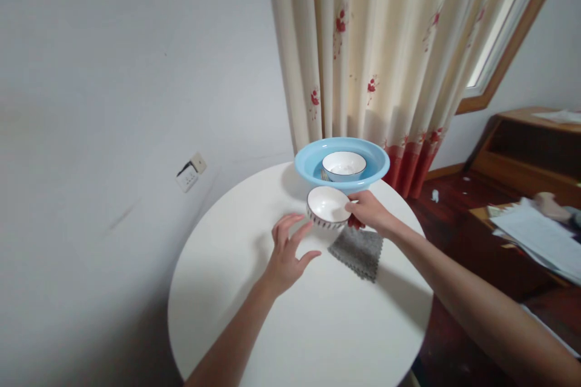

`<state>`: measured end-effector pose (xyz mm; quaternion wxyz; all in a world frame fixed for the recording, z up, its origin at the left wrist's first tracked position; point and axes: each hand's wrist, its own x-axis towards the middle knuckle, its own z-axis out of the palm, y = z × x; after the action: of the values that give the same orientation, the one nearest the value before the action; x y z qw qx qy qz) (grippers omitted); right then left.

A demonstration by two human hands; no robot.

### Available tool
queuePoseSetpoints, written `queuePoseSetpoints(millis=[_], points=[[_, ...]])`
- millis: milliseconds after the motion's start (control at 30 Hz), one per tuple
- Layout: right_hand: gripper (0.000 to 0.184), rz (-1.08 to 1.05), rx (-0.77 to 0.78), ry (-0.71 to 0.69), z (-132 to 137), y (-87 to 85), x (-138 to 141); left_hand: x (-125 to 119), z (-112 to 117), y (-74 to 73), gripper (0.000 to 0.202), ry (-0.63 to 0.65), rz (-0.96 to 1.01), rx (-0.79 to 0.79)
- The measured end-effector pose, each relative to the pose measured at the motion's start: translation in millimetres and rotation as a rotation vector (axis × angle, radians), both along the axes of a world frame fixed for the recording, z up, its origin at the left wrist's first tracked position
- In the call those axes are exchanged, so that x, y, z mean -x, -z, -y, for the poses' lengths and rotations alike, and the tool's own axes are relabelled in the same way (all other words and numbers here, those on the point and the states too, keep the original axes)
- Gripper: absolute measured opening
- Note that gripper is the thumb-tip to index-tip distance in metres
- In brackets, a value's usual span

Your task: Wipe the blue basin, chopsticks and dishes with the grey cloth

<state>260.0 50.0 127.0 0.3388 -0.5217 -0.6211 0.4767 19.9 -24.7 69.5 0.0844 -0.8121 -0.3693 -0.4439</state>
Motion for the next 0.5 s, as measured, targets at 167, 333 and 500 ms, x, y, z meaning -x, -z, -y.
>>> queuePoseSetpoints(millis=[167, 333, 500], points=[[0.014, -0.118, 0.004, 0.216, -87, -42.8, -28, -1, 2, -0.8, 0.060, -0.035, 0.063, 0.089], [0.015, -0.005, 0.021, 0.454, -183, -40.7, -29, 2, -4, 4.3, 0.045, -0.128, 0.088, 0.177], [0.019, 0.041, -0.085, 0.500, -225, -12.9, -19, 6, -6, 2.0, 0.037, -0.190, 0.135, 0.181]])
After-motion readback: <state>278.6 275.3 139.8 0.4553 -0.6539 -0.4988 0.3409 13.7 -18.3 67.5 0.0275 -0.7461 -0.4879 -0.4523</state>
